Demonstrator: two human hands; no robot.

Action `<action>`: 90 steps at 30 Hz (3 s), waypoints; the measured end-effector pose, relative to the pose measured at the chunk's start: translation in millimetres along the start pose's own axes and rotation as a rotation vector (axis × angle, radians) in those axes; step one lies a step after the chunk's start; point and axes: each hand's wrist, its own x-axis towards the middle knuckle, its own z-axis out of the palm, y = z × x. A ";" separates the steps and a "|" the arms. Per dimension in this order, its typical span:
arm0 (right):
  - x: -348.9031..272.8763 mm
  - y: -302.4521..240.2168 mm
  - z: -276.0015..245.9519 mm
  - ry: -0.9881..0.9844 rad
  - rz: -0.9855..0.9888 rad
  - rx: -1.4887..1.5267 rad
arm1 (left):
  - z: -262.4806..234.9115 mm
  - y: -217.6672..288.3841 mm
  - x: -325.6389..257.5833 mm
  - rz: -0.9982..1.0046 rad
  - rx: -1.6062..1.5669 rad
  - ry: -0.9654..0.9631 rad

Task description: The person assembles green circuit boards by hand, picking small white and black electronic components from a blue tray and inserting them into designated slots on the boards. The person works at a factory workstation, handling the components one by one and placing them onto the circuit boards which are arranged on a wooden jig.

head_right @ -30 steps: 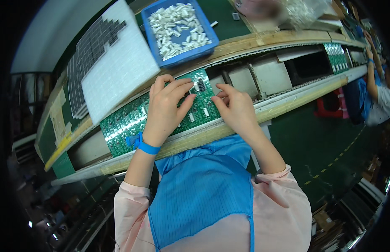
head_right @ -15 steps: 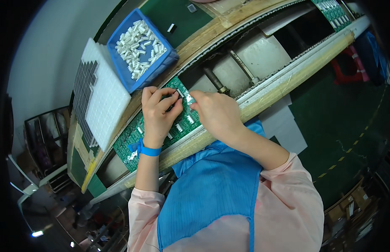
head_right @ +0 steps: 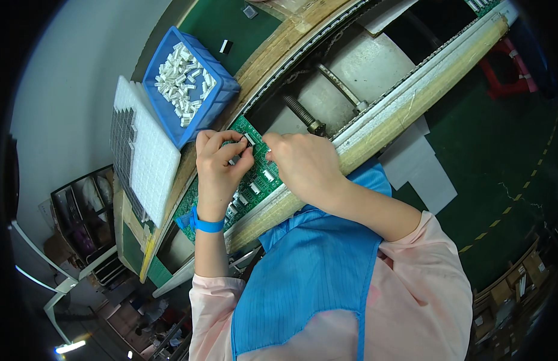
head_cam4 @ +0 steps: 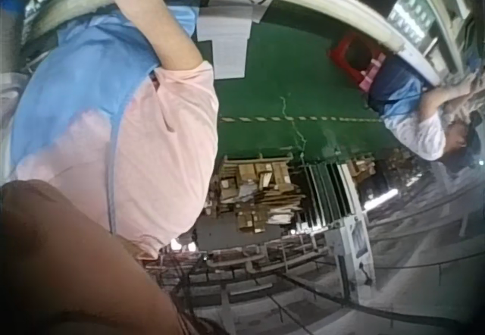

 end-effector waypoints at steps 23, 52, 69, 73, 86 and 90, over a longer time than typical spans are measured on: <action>-0.8 1.7 2.1 -0.015 0.009 0.027 | -24.7 -9.5 -33.1 -0.112 0.065 -0.027; -1.0 2.5 4.5 0.036 -0.012 0.001 | -9.5 -4.7 -37.4 0.013 0.219 0.081; -0.8 0.1 2.0 -0.009 0.011 -0.033 | -13.0 0.9 -30.8 -0.043 0.181 -0.025; 0.1 0.5 2.4 -0.003 0.001 -0.031 | -23.7 3.6 -26.6 -0.055 0.285 -0.107; -0.7 1.4 2.5 -0.033 0.049 -0.015 | -28.0 -20.8 -65.0 -0.151 0.137 0.023; -1.2 1.6 2.3 -0.045 0.051 -0.045 | -25.4 -24.7 -67.7 -0.131 0.149 0.038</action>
